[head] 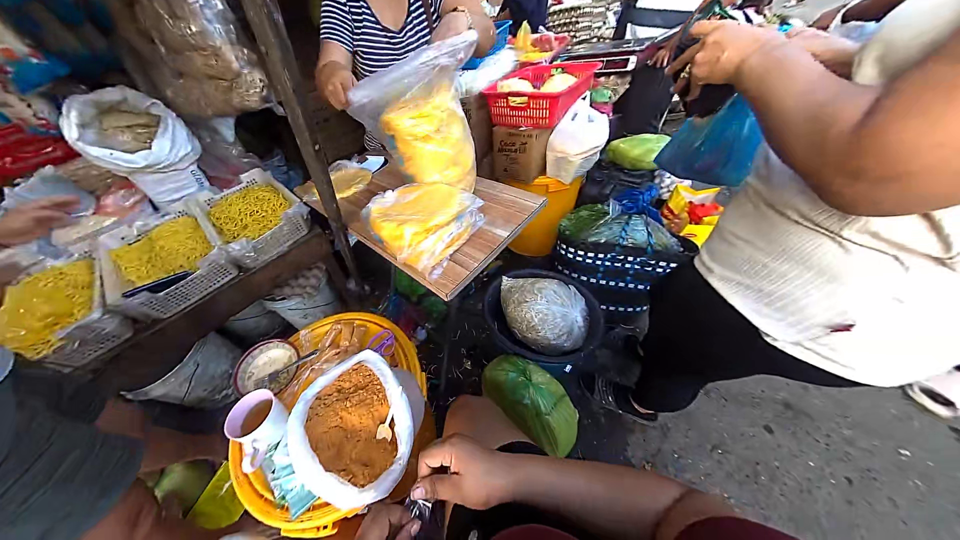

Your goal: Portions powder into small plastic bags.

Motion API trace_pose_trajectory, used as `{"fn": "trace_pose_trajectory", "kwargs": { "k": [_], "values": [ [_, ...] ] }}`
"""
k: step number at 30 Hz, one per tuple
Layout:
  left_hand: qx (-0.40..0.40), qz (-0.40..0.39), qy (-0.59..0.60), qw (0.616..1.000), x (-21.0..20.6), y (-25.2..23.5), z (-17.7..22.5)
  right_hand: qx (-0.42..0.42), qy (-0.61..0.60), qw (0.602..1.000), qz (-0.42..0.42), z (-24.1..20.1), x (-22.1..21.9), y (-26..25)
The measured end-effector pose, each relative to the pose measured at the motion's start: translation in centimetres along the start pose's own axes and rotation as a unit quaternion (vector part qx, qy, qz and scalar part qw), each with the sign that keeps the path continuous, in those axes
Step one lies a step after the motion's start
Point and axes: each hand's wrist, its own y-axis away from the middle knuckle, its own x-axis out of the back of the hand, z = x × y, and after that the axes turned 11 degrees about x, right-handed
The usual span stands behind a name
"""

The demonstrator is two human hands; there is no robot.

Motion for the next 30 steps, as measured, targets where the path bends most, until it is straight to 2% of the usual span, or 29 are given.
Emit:
{"fn": "trace_pose_trajectory", "kwargs": {
  "k": [3, 6, 8, 12, 16, 18, 20, 24, 28, 30],
  "values": [
    [-0.011, 0.022, -0.053, 0.998, 0.3, 0.5, -0.1, 0.061, 0.016, 0.998, -0.002, 0.5, -0.9, -0.6],
    [-0.040, 0.026, -0.029, 0.998, 0.1, 0.6, -0.8, 0.101, 0.017, 0.995, 0.006, 0.0, -0.8, -1.1],
    [-0.059, 0.029, 0.018, 0.998, -0.2, 0.6, -1.4, 0.117, 0.024, 0.993, 0.003, -0.8, -0.4, -1.5],
    [-0.005, 0.045, 0.038, 0.998, -0.5, 1.3, -0.2, 0.131, 0.024, 0.991, -0.013, -1.9, -0.6, -1.8],
    [-0.066, 0.095, 0.021, 0.993, -1.1, 0.8, -0.5, 0.139, 0.055, 0.988, -0.028, -1.8, -0.8, -2.0],
    [-0.067, 0.106, 0.023, 0.992, -1.1, 0.6, -1.0, 0.154, 0.064, 0.986, -0.026, -1.6, -1.0, -1.8],
    [-0.052, 0.101, 0.025, 0.993, -1.0, 0.6, -0.9, 0.167, 0.064, 0.984, -0.009, -1.6, -0.9, -1.6],
    [-0.090, 0.082, -0.014, 0.992, -1.4, 0.5, -1.1, 0.182, 0.104, 0.977, 0.038, -2.1, -0.3, -1.6],
    [-0.013, 0.068, -0.014, 0.998, -1.5, 0.7, -0.8, 0.198, 0.097, 0.975, -0.012, -2.1, 0.4, -1.4],
    [-0.023, 0.051, -0.036, 0.998, -1.1, 0.8, -0.5, 0.202, 0.108, 0.973, -0.033, -2.4, 1.0, -1.4]
  ]
}}
